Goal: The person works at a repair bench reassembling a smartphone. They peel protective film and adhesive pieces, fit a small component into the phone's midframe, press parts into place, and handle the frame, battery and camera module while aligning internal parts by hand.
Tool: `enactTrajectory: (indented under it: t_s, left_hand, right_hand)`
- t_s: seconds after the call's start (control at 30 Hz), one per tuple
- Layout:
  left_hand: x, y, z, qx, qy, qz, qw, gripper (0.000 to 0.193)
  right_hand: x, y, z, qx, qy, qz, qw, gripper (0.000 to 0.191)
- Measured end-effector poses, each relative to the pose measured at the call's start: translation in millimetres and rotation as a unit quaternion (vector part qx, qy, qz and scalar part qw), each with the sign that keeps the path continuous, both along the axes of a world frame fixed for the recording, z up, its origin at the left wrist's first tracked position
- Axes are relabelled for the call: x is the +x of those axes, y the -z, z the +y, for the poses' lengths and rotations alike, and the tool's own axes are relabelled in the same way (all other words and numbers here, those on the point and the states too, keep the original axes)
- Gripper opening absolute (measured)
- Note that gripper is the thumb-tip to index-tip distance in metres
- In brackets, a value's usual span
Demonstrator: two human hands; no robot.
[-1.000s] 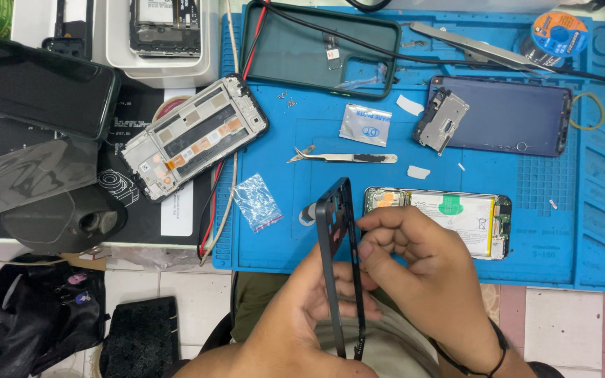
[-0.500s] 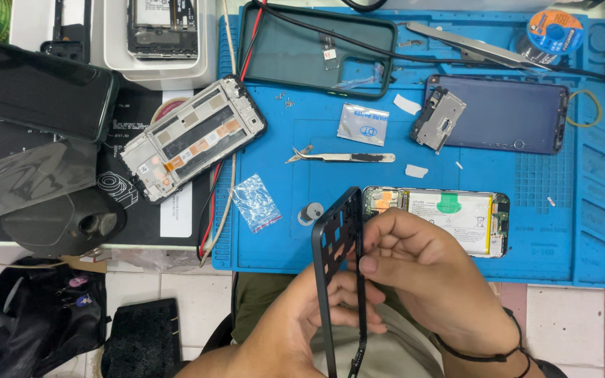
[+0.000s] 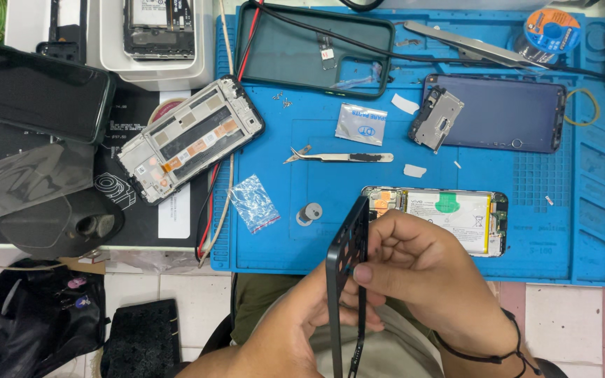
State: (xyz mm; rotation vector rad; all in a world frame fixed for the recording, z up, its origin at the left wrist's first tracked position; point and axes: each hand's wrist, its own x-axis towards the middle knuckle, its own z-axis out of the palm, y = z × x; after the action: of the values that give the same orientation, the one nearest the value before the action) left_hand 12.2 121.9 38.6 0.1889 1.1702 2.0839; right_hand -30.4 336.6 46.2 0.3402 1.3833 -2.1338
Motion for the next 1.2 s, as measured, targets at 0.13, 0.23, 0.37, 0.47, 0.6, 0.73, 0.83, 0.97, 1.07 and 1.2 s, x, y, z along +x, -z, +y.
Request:
enactTrajectory:
  t_s: [0.13,0.23,0.37,0.47,0.6,0.73,0.83,0.97,1.07,1.2]
  left_hand:
    - [1,1,0,0.001,0.0,0.004,1.0,0.126]
    - [1,4,0,0.004,-0.006,0.02,1.0,0.126]
    - [3,10,3,0.022,-0.024,0.021,0.999,0.126]
    - [3,10,5,-0.006,-0.032,0.022,0.999,0.123]
    - [-2,2,4,-0.006,-0.016,0.016,1.0,0.121]
    - [-4,-2,2,-0.003,0.003,-0.023,1.0,0.119]
    - [0,3,2,0.018,0.002,-0.005,1.0,0.117]
    - [5,16,-3,0.05,0.012,0.004,0.999,0.115]
    - [6,22,-5,0.064,0.013,-0.002,0.998,0.123]
    - [4,21,-4,0.062,0.01,0.003,0.998,0.124]
  right_hand:
    - [-1,-1,1,-0.005,-0.014,0.01,1.0,0.016]
    - [0,0,1,0.038,-0.008,0.029,0.999,0.017]
    - [5,1,-1,0.098,0.012,0.068,0.993,0.016]
    - [8,1,-2,0.113,0.025,0.099,0.988,0.018]
    - [1,0,2,-0.017,0.007,0.001,1.0,0.022]
    - [-2,1,5,-0.085,-0.014,-0.027,0.996,0.022]
    - [-1,3,4,-0.113,-0.017,-0.005,0.993,0.017]
    - [0,4,3,-0.085,-0.022,0.038,0.995,0.017]
    - [3,0,2,-0.005,0.005,0.079,0.997,0.024]
    - [11,0,-14,0.086,0.093,0.259,0.957,0.036]
